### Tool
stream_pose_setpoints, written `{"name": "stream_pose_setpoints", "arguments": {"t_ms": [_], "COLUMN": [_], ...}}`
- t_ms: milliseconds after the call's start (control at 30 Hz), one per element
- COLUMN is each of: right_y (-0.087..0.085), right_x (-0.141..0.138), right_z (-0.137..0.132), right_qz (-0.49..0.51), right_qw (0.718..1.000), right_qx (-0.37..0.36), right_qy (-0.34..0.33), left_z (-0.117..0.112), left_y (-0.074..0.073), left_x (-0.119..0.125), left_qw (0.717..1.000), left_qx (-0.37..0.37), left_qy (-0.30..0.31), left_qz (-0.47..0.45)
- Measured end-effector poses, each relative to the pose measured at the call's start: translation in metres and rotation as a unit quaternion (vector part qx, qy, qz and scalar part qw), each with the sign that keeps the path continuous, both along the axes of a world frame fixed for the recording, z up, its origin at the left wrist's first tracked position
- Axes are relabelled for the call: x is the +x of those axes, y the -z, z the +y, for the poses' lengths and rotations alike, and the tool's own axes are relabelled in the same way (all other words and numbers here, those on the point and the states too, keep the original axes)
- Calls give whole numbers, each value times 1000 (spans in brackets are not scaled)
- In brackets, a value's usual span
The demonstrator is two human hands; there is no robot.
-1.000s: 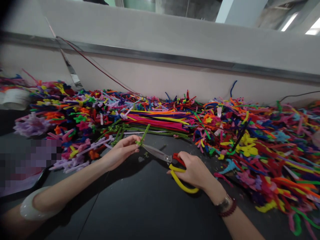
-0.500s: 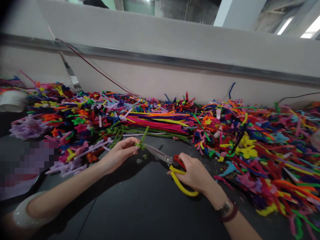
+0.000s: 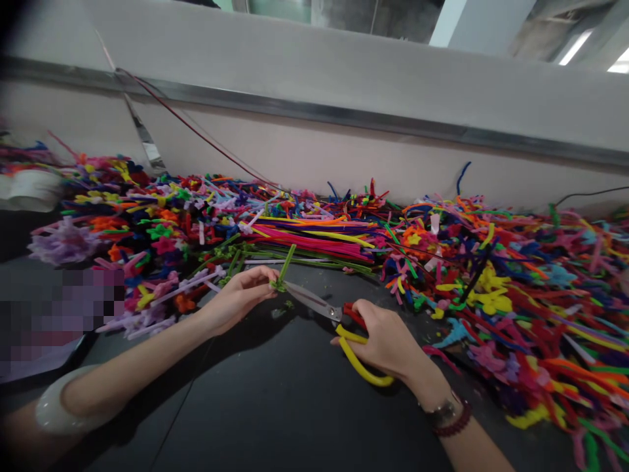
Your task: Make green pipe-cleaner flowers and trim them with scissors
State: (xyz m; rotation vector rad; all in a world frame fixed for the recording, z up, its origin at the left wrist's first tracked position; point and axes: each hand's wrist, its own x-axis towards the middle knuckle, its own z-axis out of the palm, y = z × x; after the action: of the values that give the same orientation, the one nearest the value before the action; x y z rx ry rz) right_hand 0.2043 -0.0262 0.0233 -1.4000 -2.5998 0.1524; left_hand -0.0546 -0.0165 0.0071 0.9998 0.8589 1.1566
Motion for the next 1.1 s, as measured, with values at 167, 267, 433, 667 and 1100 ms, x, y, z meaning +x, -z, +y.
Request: {"name": "stream_pose_setpoints", "arguments": {"t_ms": [167,267,433,667,1100], "right_y": [0,-1,-1,1,1], "right_x": [0,-2,-3,-2,6], "right_z": [-1,-1,-1,-2,3], "right_qz": [-1,-1,-3,-12,29], "right_qw": [1000,1000,1000,1000,995], "right_qx": [-2,-5,-12,13,100], "right_qy": [-12,-12,-15,-21,-4], "left_z": [1,1,1,2,1], "left_y": [0,0,2,2,-1], "left_x": [0,0,0,1,0], "left_qw": [1000,1000,1000,999,999], "left_qx": [5,7,16,14,0], "left_qy": [-10,-17,-19,-25,-35], "left_qz": [1,5,13,22,22]}}
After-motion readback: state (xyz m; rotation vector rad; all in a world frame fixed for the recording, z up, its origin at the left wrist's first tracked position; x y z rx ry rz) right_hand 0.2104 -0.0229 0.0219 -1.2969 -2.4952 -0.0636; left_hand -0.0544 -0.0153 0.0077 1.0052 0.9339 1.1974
